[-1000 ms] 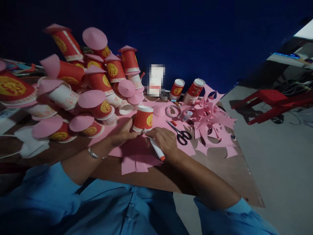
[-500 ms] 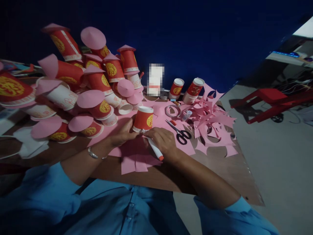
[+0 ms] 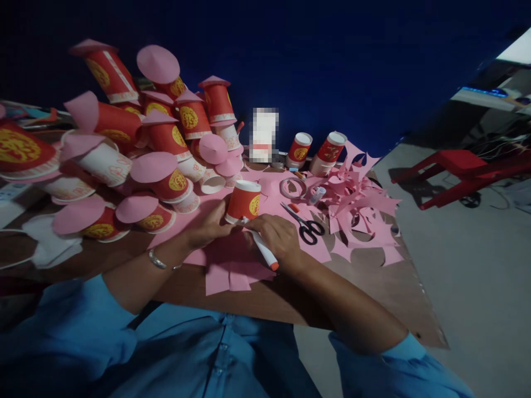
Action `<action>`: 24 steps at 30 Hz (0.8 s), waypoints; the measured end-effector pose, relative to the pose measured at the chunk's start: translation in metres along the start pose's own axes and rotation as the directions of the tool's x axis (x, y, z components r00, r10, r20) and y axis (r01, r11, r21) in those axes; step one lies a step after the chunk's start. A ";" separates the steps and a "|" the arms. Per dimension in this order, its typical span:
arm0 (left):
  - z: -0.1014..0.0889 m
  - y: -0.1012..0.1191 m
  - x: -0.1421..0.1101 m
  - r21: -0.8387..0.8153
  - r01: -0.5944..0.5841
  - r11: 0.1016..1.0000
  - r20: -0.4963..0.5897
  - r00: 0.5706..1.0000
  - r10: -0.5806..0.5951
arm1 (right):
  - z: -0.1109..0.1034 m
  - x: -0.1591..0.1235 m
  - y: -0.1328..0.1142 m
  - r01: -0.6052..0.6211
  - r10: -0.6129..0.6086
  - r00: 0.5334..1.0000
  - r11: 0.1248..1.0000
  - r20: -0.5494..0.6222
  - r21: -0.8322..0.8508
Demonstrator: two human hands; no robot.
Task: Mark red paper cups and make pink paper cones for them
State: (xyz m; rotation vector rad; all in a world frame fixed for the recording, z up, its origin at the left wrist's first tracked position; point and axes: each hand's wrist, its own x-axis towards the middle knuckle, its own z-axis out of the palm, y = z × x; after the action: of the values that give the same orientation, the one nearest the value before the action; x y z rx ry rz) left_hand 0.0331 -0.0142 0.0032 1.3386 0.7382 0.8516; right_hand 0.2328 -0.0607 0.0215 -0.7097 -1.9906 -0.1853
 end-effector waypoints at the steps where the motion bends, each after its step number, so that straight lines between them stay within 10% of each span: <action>1: 0.000 0.000 0.000 -0.009 -0.003 1.000 -0.001 1.000 0.003 | 0.000 0.000 0.000 -0.003 0.003 1.000 1.000 -0.004 0.002; 24: -0.002 -0.002 -0.001 -0.046 -0.004 0.999 0.007 1.000 0.004 | 0.000 0.002 0.000 0.015 -0.016 1.000 0.999 -0.020 -0.042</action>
State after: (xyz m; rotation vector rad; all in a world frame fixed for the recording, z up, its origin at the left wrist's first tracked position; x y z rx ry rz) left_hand 0.0311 -0.0143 0.0011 1.3017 0.7068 0.8621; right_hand 0.2324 -0.0597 0.0235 -0.7163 -1.9779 -0.2436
